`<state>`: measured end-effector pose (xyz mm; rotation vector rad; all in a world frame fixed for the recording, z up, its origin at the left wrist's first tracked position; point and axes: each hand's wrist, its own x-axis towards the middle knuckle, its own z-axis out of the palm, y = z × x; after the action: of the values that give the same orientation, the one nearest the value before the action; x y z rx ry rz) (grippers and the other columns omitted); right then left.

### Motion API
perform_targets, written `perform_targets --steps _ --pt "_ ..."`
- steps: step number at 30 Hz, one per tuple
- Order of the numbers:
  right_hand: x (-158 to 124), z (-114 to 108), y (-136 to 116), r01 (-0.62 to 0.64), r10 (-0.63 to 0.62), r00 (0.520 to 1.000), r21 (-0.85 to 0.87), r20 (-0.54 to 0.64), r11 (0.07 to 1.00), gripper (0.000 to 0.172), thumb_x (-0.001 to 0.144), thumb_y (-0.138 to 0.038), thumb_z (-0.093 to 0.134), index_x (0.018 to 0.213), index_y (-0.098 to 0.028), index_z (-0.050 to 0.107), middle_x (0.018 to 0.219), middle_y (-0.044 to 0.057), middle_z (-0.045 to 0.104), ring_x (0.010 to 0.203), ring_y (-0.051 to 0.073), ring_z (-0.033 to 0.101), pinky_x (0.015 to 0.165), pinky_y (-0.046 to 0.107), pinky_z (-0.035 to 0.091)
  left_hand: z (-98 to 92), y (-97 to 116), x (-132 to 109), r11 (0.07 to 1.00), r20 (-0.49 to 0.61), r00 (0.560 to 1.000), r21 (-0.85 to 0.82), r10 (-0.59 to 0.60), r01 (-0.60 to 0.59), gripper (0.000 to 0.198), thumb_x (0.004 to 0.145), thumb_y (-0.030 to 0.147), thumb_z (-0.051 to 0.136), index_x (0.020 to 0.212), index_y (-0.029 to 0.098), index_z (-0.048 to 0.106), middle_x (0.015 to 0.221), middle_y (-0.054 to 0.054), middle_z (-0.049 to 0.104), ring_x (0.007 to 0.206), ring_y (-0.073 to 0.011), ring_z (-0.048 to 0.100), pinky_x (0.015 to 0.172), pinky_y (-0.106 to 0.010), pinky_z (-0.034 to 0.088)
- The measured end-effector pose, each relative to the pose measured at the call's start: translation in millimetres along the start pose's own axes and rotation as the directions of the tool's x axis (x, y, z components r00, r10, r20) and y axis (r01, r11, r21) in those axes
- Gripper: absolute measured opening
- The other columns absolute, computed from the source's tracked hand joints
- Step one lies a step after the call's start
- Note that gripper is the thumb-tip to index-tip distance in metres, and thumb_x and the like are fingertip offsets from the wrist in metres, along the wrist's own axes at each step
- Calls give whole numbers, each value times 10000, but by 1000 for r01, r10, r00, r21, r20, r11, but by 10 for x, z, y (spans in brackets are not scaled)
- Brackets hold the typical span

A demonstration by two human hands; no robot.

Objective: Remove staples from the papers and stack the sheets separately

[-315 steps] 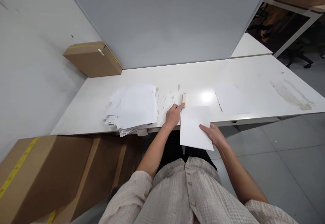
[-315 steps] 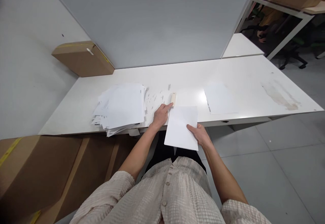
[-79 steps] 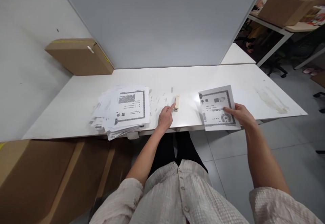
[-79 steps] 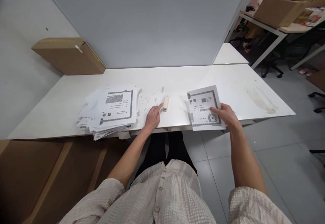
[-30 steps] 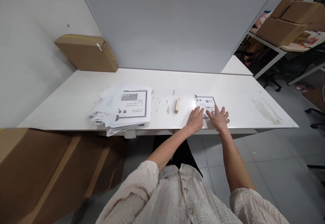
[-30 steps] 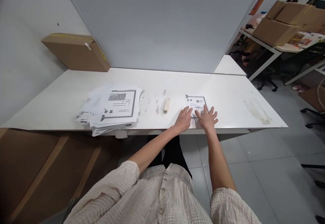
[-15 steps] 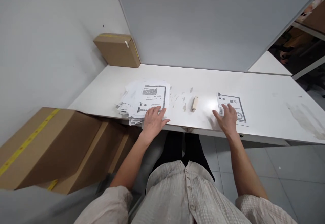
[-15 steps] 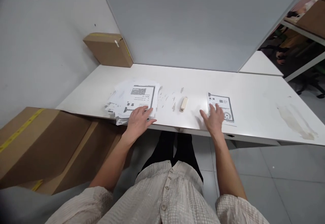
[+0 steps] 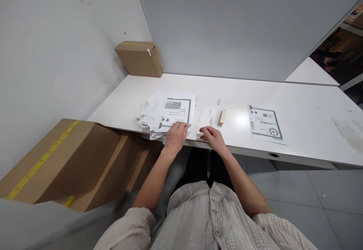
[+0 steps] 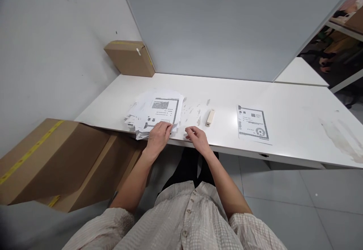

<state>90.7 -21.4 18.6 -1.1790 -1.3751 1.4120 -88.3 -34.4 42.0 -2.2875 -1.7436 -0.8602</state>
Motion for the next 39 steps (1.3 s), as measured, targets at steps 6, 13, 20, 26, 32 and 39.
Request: perform_targets --steps 6,13,20,26,32,39 --pt "46 77 -67 -163 136 984 272 115 949 389 774 -554 488 845 -192 611 905 72 646 635 130 616 602 277 497 -49 27 -5 970 -31 995 -228 -94 84 223 896 291 391 839 185 579 792 -24 627 772 -138 571 711 -263 447" --pt "97 84 -83 -351 273 929 366 248 862 501 779 -620 425 806 -153 605 745 93 666 521 140 599 470 259 482 -128 196 -116 955 -103 993 -295 -52 19 161 881 217 406 875 172 560 819 -40 617 815 -137 565 750 -274 468" --pt "-39 -45 28 -329 297 944 372 143 868 323 662 -410 683 844 -148 634 765 55 697 671 191 640 632 295 517 -173 406 -334 857 -81 946 -406 313 -318 102 824 246 535 896 181 564 820 -31 636 832 -144 576 771 -298 478" --pt "-303 -510 212 -256 301 929 214 -214 943 344 676 -428 654 895 -163 657 873 70 703 794 251 649 667 335 521 -205 3 -189 992 -11 992 -35 124 -125 202 815 285 541 986 181 572 975 -105 593 942 -236 530 785 -388 445" --pt "-498 -618 225 -281 325 929 232 -178 931 368 689 -422 647 954 -168 661 872 68 707 814 268 651 705 363 526 -89 -160 -84 971 183 966 120 183 -207 197 857 197 433 992 178 575 924 -103 585 861 -226 513 724 -358 441" --pt "-505 -547 200 -286 331 934 274 -133 918 393 699 -420 641 983 -148 657 859 75 709 810 272 652 673 360 527 -63 -219 -50 994 76 993 -71 87 -82 205 866 168 397 919 162 594 843 -77 611 827 -193 536 746 -332 446"
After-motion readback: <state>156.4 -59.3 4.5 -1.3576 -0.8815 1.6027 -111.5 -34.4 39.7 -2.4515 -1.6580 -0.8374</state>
